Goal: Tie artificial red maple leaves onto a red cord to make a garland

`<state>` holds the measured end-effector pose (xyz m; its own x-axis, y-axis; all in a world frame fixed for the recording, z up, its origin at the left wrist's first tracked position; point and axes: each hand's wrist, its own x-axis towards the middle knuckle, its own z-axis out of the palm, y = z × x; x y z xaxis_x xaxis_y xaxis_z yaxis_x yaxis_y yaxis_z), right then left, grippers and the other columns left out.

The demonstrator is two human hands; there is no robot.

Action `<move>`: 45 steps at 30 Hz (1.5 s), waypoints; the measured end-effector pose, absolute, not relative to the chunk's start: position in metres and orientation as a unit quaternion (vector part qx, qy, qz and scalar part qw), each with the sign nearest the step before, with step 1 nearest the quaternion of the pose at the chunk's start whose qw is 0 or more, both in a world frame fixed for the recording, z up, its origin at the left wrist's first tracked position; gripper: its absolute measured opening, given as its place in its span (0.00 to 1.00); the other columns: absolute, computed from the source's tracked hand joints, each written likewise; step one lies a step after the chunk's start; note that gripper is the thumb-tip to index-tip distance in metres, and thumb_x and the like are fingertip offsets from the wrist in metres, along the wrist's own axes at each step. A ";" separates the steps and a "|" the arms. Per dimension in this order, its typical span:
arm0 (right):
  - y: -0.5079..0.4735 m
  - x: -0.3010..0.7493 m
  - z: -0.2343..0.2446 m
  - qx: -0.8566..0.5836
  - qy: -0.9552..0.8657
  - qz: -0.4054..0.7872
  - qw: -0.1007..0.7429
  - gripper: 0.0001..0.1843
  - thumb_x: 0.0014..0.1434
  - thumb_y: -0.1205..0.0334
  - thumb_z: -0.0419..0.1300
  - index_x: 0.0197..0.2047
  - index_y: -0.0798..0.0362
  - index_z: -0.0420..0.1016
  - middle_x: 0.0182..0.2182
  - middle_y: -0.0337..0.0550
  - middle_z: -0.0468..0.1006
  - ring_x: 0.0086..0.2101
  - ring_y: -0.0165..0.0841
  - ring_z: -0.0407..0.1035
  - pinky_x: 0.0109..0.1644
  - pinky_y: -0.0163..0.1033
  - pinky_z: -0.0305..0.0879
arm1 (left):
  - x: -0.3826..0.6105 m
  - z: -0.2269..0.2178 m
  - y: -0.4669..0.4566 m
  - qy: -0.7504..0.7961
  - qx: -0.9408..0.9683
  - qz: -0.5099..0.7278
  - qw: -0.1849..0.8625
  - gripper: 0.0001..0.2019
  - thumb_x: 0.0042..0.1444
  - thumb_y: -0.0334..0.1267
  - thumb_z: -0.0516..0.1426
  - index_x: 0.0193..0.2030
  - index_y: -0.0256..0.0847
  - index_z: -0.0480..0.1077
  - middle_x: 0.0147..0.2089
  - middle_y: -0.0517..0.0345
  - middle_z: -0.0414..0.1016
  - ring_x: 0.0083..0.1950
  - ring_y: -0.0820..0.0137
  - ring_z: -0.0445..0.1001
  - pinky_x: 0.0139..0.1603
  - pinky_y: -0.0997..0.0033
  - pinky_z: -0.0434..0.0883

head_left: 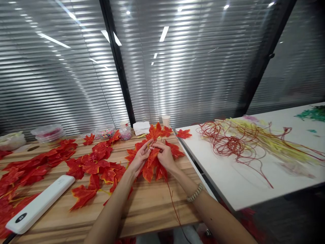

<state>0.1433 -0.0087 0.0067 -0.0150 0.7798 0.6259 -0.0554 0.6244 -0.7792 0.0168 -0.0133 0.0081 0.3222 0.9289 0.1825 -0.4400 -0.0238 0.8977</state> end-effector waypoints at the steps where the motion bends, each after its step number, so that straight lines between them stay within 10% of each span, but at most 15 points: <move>1: -0.009 0.143 0.006 -0.290 -0.632 0.327 0.640 0.13 0.46 0.72 0.53 0.31 0.54 0.78 0.33 0.46 0.76 0.37 0.34 0.70 0.43 0.39 0.65 | 0.017 0.008 -0.013 0.248 0.490 0.520 0.655 0.29 0.45 0.32 0.61 0.56 0.44 0.62 0.60 0.55 0.60 0.62 0.63 0.56 0.60 0.72 0.57; 35: -0.009 0.137 0.004 -0.313 -0.551 0.450 0.629 0.09 0.47 0.64 0.58 0.33 0.55 0.76 0.32 0.44 0.78 0.31 0.33 0.71 0.38 0.37 0.67 | 0.015 0.002 -0.006 0.249 0.498 0.510 0.656 0.28 0.45 0.34 0.62 0.55 0.44 0.63 0.62 0.55 0.56 0.63 0.60 0.52 0.59 0.70 0.59; 45: -0.005 0.137 -0.002 -0.319 -0.534 0.463 0.631 0.09 0.45 0.64 0.59 0.32 0.55 0.77 0.33 0.45 0.78 0.32 0.34 0.71 0.38 0.38 0.68 | 0.015 0.003 -0.009 0.283 0.497 0.495 0.653 0.31 0.45 0.38 0.62 0.58 0.42 0.60 0.57 0.51 0.65 0.55 0.61 0.65 0.53 0.70 0.65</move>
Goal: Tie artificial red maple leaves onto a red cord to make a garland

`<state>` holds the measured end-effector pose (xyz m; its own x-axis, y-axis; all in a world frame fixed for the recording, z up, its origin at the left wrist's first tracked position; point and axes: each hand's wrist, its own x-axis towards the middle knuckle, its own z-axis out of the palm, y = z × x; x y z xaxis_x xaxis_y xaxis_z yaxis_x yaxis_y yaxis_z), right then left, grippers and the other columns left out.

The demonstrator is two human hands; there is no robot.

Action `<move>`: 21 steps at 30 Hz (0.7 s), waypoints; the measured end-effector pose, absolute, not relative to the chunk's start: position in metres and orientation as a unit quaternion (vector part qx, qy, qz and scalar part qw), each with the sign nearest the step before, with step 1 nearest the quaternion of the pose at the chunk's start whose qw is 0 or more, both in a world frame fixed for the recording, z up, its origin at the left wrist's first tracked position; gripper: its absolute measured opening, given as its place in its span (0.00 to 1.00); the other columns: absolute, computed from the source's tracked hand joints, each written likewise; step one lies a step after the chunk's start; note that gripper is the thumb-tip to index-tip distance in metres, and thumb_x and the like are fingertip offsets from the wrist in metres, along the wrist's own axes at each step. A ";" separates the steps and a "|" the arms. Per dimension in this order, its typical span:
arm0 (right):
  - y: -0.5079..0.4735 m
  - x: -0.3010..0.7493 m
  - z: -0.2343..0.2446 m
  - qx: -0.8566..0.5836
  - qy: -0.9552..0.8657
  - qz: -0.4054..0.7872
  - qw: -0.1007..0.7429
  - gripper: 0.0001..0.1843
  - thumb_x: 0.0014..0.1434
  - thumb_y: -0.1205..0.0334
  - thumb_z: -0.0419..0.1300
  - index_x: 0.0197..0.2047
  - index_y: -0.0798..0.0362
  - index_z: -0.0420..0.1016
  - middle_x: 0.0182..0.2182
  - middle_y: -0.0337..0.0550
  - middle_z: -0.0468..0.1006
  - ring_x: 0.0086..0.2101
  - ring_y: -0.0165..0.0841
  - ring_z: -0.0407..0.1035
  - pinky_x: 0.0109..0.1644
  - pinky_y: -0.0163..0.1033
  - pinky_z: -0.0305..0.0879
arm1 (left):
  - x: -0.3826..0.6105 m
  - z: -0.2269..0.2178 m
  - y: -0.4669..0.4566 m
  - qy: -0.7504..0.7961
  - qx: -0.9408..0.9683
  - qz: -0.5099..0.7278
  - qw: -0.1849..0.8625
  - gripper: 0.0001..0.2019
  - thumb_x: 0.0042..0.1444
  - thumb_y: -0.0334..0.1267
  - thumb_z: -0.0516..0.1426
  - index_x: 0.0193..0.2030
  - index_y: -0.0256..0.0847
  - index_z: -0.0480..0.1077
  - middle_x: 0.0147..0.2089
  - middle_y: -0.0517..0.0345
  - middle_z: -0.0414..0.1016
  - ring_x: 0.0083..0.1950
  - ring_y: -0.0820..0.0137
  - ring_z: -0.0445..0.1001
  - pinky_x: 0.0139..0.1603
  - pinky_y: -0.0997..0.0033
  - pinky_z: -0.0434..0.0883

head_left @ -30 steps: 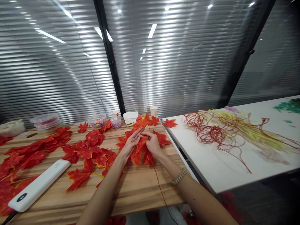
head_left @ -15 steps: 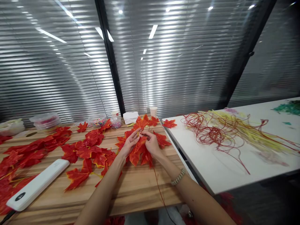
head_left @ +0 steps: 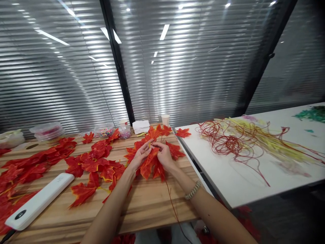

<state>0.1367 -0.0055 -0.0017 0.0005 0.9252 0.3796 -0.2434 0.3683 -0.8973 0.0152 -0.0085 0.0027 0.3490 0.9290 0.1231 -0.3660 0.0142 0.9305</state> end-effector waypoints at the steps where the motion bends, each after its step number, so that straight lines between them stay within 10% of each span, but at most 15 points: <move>1: -0.006 0.136 -0.002 -0.320 -0.526 0.469 0.633 0.09 0.45 0.63 0.59 0.32 0.55 0.77 0.32 0.45 0.78 0.32 0.34 0.71 0.38 0.38 0.67 | 0.015 0.002 -0.008 0.282 0.499 0.496 0.652 0.30 0.45 0.38 0.62 0.57 0.43 0.61 0.57 0.52 0.65 0.55 0.61 0.65 0.53 0.71 0.65; 21: 0.000 0.140 -0.001 -0.304 -0.462 0.529 0.644 0.10 0.40 0.61 0.65 0.28 0.56 0.74 0.28 0.44 0.78 0.31 0.34 0.72 0.39 0.38 0.67 | 0.007 0.002 -0.001 0.277 0.523 0.490 0.640 0.27 0.45 0.37 0.62 0.54 0.42 0.65 0.57 0.51 0.64 0.59 0.60 0.60 0.58 0.66 0.60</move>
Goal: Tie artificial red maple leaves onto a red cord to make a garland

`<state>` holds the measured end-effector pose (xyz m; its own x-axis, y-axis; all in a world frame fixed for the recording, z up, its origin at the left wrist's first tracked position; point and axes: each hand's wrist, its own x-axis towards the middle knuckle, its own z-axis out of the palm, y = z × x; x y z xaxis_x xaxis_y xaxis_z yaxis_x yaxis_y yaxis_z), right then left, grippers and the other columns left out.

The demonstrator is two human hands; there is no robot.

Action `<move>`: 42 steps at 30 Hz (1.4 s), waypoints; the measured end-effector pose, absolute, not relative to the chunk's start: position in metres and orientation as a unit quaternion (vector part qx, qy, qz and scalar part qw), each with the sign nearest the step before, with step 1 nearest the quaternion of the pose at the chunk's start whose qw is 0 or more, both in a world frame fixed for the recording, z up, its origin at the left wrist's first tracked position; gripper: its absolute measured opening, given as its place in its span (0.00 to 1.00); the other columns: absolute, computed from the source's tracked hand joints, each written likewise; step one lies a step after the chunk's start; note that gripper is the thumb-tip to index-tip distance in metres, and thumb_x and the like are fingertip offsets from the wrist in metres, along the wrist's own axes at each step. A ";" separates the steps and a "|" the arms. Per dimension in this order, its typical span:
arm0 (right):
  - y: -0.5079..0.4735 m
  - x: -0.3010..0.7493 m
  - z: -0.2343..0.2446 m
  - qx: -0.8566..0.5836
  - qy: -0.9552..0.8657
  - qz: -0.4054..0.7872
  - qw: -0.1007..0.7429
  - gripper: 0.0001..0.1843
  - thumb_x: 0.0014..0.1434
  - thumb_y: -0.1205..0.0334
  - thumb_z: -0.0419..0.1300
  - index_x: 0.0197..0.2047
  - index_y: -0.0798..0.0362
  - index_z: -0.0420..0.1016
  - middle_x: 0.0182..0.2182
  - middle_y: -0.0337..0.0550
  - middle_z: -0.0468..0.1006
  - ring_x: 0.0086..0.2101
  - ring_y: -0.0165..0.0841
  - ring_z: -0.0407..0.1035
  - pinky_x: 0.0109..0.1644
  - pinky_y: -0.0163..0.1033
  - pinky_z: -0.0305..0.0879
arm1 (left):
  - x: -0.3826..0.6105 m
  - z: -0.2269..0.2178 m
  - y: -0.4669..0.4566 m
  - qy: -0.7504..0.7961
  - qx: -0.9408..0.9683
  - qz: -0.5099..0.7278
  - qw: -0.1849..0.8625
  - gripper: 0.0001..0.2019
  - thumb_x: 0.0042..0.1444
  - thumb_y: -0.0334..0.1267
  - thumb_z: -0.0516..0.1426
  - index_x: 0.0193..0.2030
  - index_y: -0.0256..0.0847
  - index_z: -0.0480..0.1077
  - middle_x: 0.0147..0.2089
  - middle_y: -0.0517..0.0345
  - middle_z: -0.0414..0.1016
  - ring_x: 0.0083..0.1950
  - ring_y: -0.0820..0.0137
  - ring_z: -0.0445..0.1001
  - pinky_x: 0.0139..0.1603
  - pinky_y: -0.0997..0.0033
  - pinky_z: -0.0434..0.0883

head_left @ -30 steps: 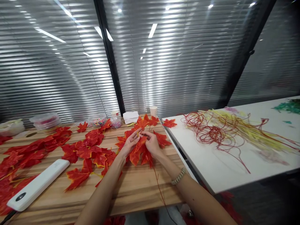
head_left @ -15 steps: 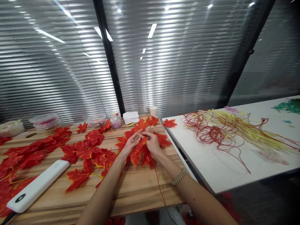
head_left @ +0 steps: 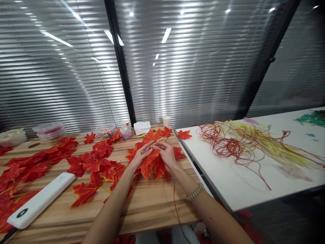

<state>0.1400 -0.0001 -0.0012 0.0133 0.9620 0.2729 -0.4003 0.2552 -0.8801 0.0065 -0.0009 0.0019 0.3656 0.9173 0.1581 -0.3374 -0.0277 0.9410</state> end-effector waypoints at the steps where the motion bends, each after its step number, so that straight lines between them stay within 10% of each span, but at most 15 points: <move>1: 0.000 0.140 -0.001 -0.308 -0.464 0.519 0.648 0.10 0.40 0.61 0.65 0.28 0.56 0.74 0.28 0.44 0.78 0.32 0.34 0.72 0.40 0.38 0.67 | 0.006 0.001 0.000 0.273 0.526 0.488 0.641 0.26 0.46 0.36 0.62 0.54 0.42 0.64 0.58 0.51 0.63 0.60 0.60 0.59 0.58 0.66 0.59; 16: 0.002 0.141 0.000 -0.319 -0.408 0.543 0.661 0.12 0.38 0.59 0.66 0.26 0.57 0.72 0.24 0.42 0.76 0.28 0.33 0.71 0.36 0.38 0.67 | 0.005 -0.003 0.002 0.321 0.540 0.465 0.623 0.25 0.43 0.34 0.64 0.51 0.39 0.67 0.58 0.49 0.63 0.60 0.61 0.58 0.60 0.62 0.57; 26: 0.005 0.149 0.001 -0.328 -0.462 0.492 0.662 0.11 0.43 0.58 0.63 0.28 0.57 0.73 0.24 0.40 0.75 0.26 0.30 0.69 0.33 0.35 0.65 | 0.001 0.000 -0.001 0.388 0.542 0.466 0.581 0.17 0.39 0.36 0.65 0.38 0.35 0.70 0.33 0.54 0.76 0.36 0.70 0.74 0.44 0.70 0.68; 42: -0.013 0.144 0.012 -0.243 -0.492 0.702 0.454 0.20 0.42 0.56 0.67 0.38 0.56 0.74 0.29 0.43 0.77 0.26 0.28 0.70 0.28 0.32 0.67 | -0.011 0.015 -0.005 0.335 0.372 0.573 0.649 0.16 0.37 0.30 0.66 0.36 0.33 0.72 0.32 0.54 0.76 0.32 0.70 0.75 0.35 0.75 0.71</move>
<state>0.1442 -0.0130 0.0116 -0.4703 0.8761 0.1056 -0.3983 -0.1039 -0.9113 -0.0115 -0.0049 0.0151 0.1188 0.9929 -0.0086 -0.4954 0.0668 0.8661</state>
